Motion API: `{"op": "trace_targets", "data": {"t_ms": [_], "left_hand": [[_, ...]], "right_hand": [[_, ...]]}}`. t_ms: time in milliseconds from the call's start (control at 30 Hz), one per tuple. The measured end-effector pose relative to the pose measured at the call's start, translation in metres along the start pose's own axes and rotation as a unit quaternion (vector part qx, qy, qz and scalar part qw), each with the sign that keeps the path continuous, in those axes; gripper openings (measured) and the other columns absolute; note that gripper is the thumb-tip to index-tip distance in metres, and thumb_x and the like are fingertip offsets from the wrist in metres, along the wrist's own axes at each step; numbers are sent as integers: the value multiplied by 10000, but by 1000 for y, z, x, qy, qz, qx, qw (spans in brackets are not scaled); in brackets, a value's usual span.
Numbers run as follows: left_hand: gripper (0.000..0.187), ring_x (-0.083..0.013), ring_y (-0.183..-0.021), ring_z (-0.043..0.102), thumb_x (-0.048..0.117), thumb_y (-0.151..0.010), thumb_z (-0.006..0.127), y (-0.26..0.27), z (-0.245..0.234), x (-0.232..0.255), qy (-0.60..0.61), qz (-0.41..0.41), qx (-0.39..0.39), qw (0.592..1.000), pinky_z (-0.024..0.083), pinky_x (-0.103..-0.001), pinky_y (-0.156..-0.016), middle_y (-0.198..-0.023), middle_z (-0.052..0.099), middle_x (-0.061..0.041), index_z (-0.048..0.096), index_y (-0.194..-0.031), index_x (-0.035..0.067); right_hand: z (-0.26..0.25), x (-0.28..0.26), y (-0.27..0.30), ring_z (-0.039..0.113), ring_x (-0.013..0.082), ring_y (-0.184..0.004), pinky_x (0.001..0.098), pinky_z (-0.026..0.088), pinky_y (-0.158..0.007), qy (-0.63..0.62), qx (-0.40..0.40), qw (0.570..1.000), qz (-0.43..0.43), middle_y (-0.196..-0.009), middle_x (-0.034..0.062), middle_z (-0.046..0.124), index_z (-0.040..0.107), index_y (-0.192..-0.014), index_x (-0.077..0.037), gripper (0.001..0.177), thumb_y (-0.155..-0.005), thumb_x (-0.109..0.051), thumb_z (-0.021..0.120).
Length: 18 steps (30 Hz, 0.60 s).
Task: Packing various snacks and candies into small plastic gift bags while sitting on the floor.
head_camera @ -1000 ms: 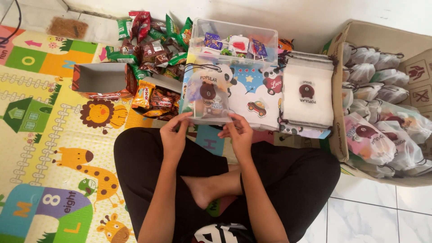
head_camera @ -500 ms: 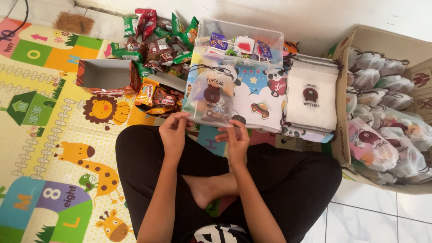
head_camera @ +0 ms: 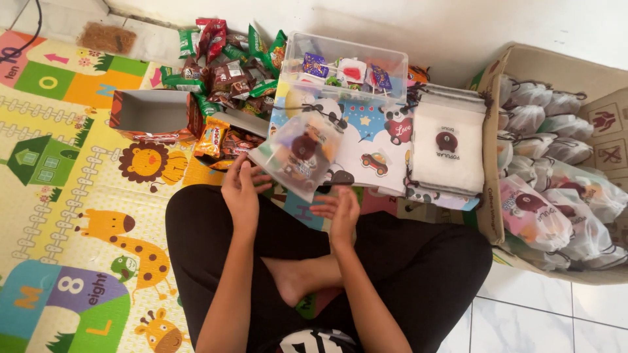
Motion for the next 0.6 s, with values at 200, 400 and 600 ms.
{"op": "trace_targets", "data": {"t_ms": [200, 400, 600], "left_hand": [[396, -224, -551, 679, 253, -1011, 671, -19, 5, -17, -78, -13, -7, 997, 616, -302, -460, -771, 710, -258, 666, -1258, -56], [311, -109, -434, 593, 276, -1003, 692, -36, 2, -41, -152, 17, 6, 988, 478, -281, -431, -485, 612, -42, 792, -745, 133], [391, -59, -556, 439, 211, -1039, 671, -13, 16, -10, -184, 95, 65, 976, 416, -286, -518, -492, 557, -17, 723, -669, 98]], "right_hand": [[30, -6, 12, 764, 425, -724, 487, 638, -615, 47, -149, 985, 76, -963, 360, 732, 675, -1068, 60, 524, -944, -447, 721], [20, 11, 1, 756, 431, -862, 517, 649, -730, -62, -155, 975, 144, -1044, 354, 721, 681, -1073, 66, 214, -970, -121, 690], [18, -12, 7, 730, 419, -993, 550, 600, -875, -87, -216, 957, 171, -1122, 356, 705, 643, -1062, 71, 145, -1011, -52, 586]]}}
Point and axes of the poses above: each hand's wrist, its own y-axis away from the middle knuckle, its own z-axis out of the palm, x = y × z, the point moved 3 cm from there along -y, towards the middle knuckle
